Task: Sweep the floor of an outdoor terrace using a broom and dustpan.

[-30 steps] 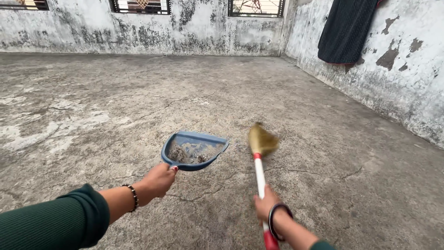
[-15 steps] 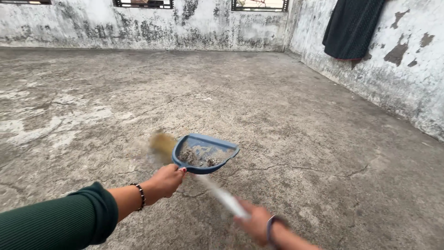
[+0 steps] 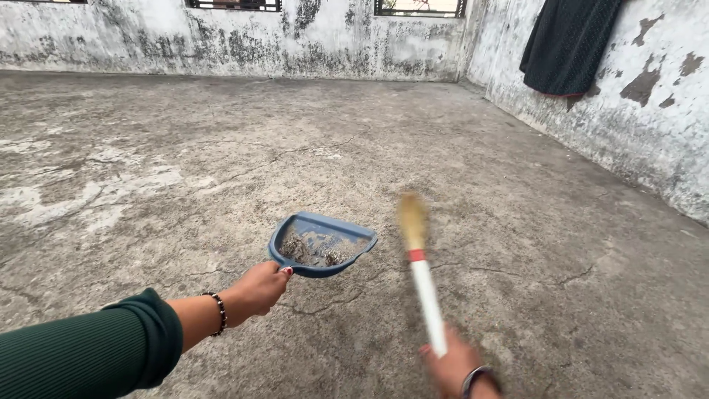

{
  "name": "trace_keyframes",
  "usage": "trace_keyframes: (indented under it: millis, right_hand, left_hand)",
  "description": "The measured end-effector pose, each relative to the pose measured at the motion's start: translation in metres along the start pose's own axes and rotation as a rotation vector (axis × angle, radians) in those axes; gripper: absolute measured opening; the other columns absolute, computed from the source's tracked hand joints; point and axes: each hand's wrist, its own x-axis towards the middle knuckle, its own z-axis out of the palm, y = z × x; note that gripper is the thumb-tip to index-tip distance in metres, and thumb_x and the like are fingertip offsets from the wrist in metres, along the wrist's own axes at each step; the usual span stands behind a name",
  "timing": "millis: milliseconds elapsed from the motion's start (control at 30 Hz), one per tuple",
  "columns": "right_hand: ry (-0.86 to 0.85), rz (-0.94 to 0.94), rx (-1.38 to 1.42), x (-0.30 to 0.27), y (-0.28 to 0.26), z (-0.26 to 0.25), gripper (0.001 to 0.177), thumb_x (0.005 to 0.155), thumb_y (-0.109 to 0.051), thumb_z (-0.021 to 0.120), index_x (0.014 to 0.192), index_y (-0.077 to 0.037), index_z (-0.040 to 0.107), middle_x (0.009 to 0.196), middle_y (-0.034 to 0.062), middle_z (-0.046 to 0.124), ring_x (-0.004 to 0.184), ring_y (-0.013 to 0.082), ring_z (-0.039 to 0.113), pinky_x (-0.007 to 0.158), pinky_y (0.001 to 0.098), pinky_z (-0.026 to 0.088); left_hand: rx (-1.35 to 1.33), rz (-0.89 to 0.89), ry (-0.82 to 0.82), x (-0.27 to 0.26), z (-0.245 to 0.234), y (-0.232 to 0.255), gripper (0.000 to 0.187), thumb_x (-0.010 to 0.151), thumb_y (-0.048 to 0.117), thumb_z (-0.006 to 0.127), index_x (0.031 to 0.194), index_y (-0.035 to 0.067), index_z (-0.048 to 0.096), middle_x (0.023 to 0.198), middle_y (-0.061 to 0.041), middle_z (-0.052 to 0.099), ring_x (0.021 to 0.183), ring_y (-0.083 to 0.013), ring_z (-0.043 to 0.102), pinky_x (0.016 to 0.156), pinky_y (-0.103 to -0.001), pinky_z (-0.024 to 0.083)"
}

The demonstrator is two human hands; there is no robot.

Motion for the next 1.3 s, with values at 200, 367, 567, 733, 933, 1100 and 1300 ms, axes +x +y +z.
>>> trace_keyframes:
  millis: [200,367,567,733,933,1100,1300]
  right_hand:
    - [-0.419,0.030,-0.008,-0.057,-0.065,0.036,0.072,0.095,-0.038,0.067,0.158,-0.023,0.035,0.125,0.0149,0.071,0.103,0.0203,0.074,0.098,0.0371,0.057]
    - [-0.571,0.046,0.255,-0.059,-0.083,0.020,0.060,0.095,-0.035,0.065,0.153,-0.026,0.050,0.127,0.0161,0.072,0.099,0.0200,0.071,0.094,0.0405,0.052]
    - [-0.361,0.148,-0.006,-0.051,-0.105,-0.060,0.065,0.098,-0.035,0.065,0.157,-0.036,0.038,0.078,0.0028,0.064,0.055,0.0133,0.055,0.047,0.0291,0.052]
    - [-0.035,0.222,0.256,0.020,-0.037,-0.086,0.038,0.100,-0.025,0.064,0.136,-0.015,0.058,0.067,0.0074,0.056,0.048,0.0187,0.055,0.042,0.0370,0.050]
    - [-0.015,0.155,0.066,-0.012,-0.086,-0.079,0.042,0.097,-0.030,0.068,0.135,-0.016,0.056,0.071,0.0085,0.065,0.051,0.0193,0.064,0.047,0.0363,0.056]
    - [-0.183,0.010,-0.220,-0.063,-0.138,-0.060,0.060,0.096,-0.037,0.068,0.150,-0.027,0.042,0.076,0.0015,0.068,0.054,0.0165,0.068,0.051,0.0315,0.059]
    - [-0.524,-0.008,-0.012,-0.066,-0.157,-0.062,0.074,0.096,-0.019,0.064,0.160,-0.035,0.031,0.081,0.0046,0.066,0.056,0.0118,0.065,0.048,0.0291,0.059]
  left_hand:
    - [0.061,0.029,-0.026,0.008,0.011,0.008,0.036,0.110,0.034,0.039,0.103,0.007,0.061,0.066,0.001,0.047,0.049,-0.0101,0.038,0.046,-0.032,0.037]
    - [0.050,0.028,-0.008,0.016,0.016,0.006,0.040,0.111,0.036,0.040,0.102,0.002,0.059,0.067,0.000,0.050,0.049,-0.0118,0.040,0.047,-0.033,0.040]
    - [0.054,0.045,0.000,0.006,0.011,0.016,0.037,0.109,0.035,0.040,0.099,0.005,0.060,0.067,-0.001,0.048,0.051,-0.0122,0.040,0.048,-0.035,0.039]
    - [0.126,0.048,0.056,-0.006,0.007,0.022,0.042,0.109,0.038,0.041,0.102,0.001,0.060,0.068,-0.002,0.053,0.053,-0.0115,0.049,0.050,-0.033,0.045]
    - [0.106,0.033,0.071,0.011,0.002,0.013,0.040,0.109,0.039,0.041,0.112,0.003,0.059,0.071,-0.004,0.056,0.054,-0.0129,0.049,0.051,-0.035,0.045]
    - [0.125,0.034,0.068,0.008,0.006,0.016,0.042,0.109,0.038,0.042,0.114,0.001,0.060,0.071,-0.004,0.056,0.054,-0.0132,0.050,0.051,-0.036,0.044]
    - [0.071,0.027,-0.019,0.021,0.008,0.003,0.044,0.110,0.037,0.040,0.120,-0.001,0.060,0.072,-0.002,0.053,0.054,-0.0105,0.045,0.050,-0.032,0.044]
